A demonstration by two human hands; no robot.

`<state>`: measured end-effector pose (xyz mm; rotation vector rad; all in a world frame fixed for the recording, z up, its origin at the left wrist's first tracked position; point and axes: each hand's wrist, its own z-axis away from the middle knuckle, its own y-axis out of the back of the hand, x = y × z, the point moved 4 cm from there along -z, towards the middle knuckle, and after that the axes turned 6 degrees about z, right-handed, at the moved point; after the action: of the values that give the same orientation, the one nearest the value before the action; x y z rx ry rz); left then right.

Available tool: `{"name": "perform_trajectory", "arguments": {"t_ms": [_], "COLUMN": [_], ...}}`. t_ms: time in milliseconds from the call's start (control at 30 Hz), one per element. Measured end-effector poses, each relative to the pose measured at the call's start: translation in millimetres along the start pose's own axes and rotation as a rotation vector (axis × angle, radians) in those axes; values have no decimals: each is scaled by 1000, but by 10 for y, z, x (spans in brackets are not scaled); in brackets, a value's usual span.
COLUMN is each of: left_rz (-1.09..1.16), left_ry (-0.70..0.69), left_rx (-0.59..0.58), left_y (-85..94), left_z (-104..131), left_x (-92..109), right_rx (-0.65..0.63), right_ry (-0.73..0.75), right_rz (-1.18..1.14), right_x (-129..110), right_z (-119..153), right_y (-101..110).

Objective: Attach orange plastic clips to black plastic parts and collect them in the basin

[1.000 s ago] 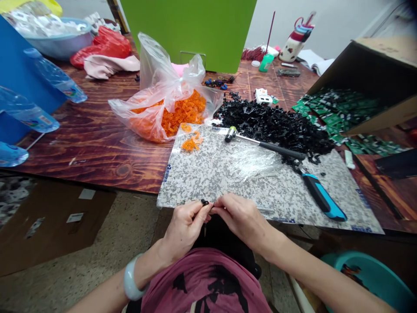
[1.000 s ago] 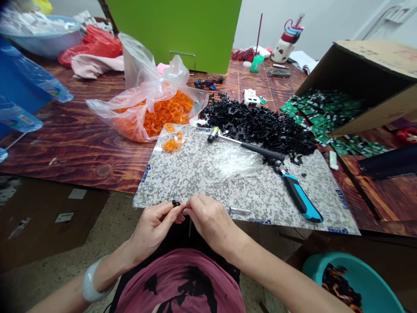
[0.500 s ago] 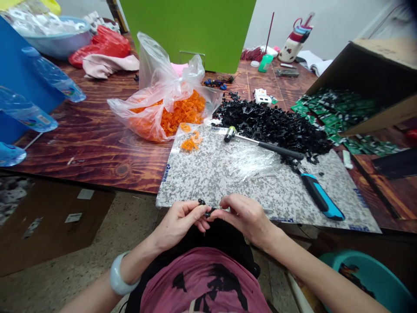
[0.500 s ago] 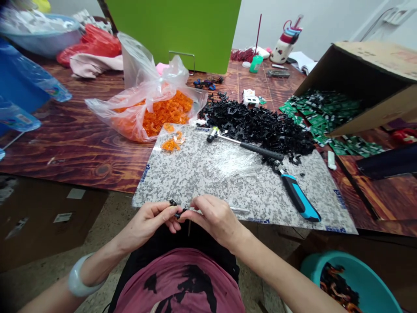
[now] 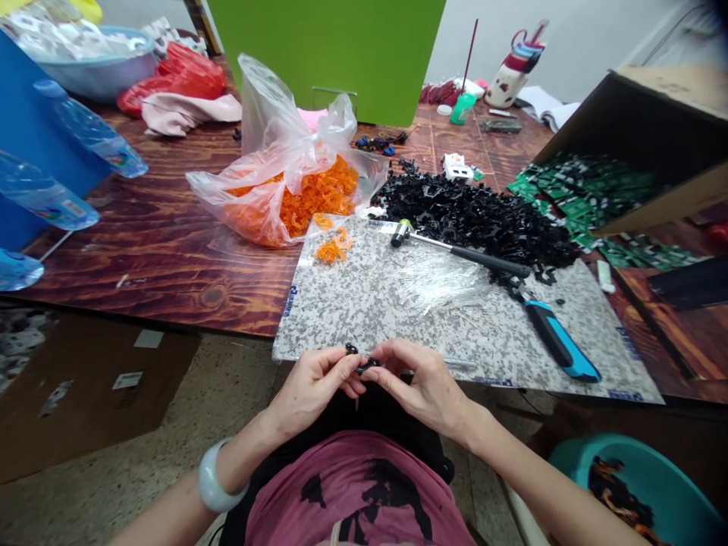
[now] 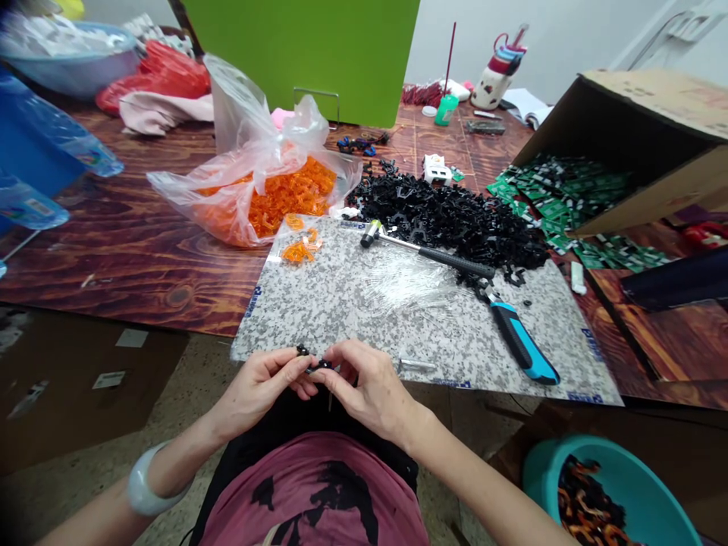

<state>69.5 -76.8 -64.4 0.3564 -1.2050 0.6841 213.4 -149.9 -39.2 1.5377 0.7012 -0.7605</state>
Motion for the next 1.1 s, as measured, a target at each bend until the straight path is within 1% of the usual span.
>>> {"name": "perform_trajectory", "arguments": {"t_ms": [100, 167, 300, 367, 433, 467, 500, 533, 633, 700, 733, 800, 867, 900, 1000, 1033, 1067, 1100], "left_rz": [-40, -67, -146, -161, -118, -80, -37, 5, 54, 31, 19, 23, 45, 46, 7, -6, -14, -14], "left_ry": [-26, -36, -32, -25, -13, -10, -16, -31, -131, -219, -260, -311, -301, -276, -203, -191, -186, -185], "left_rx": [-1, -8, -63, -101, -135, -134, -109, -60, 119, 166, 173, 193, 206, 196, 112, 79, 48, 24], "left_y": [-19, -29, -12, 17, 45, 57, 71, 84, 79, 19, -16, -58, -60, -53, -34, -32, -35, -40], "left_z": [21, 34, 35, 23, 5, -5, -16, -25, -29, -14, -5, 13, 23, 25, 31, 35, 38, 41], "left_x": [3, 12, 76, 127, 168, 180, 186, 184, 147, 119, 111, 109, 121, 131, 173, 188, 202, 214], "right_rx": [-81, -115, -77, -80, -92, -88, -73, -46, 48, 75, 62, -4, -50, -28, 155, 190, 190, 160], "right_ry": [-104, -135, -161, -201, -261, -298, -339, -377, -454, -462, -455, -427, -388, -365, -279, -245, -210, -175], "right_rz": [-62, -81, -120, -210, -355, -435, -513, -589, -779, -859, -879, -860, -734, -636, -354, -298, -269, -261], "right_x": [6, -3, -19, -1, 31, 48, 63, 73, 65, 34, 14, -22, -38, -35, -28, -35, -46, -58], "right_z": [-19, -27, -16, -2, 3, 0, -7, -18, -60, -82, -88, -92, -91, -95, -134, -154, -176, -198], "right_y": [-16, -34, -81, -121, -161, -177, -190, -201, -250, -298, -322, -348, -304, -244, 11, 77, 117, 132]}}
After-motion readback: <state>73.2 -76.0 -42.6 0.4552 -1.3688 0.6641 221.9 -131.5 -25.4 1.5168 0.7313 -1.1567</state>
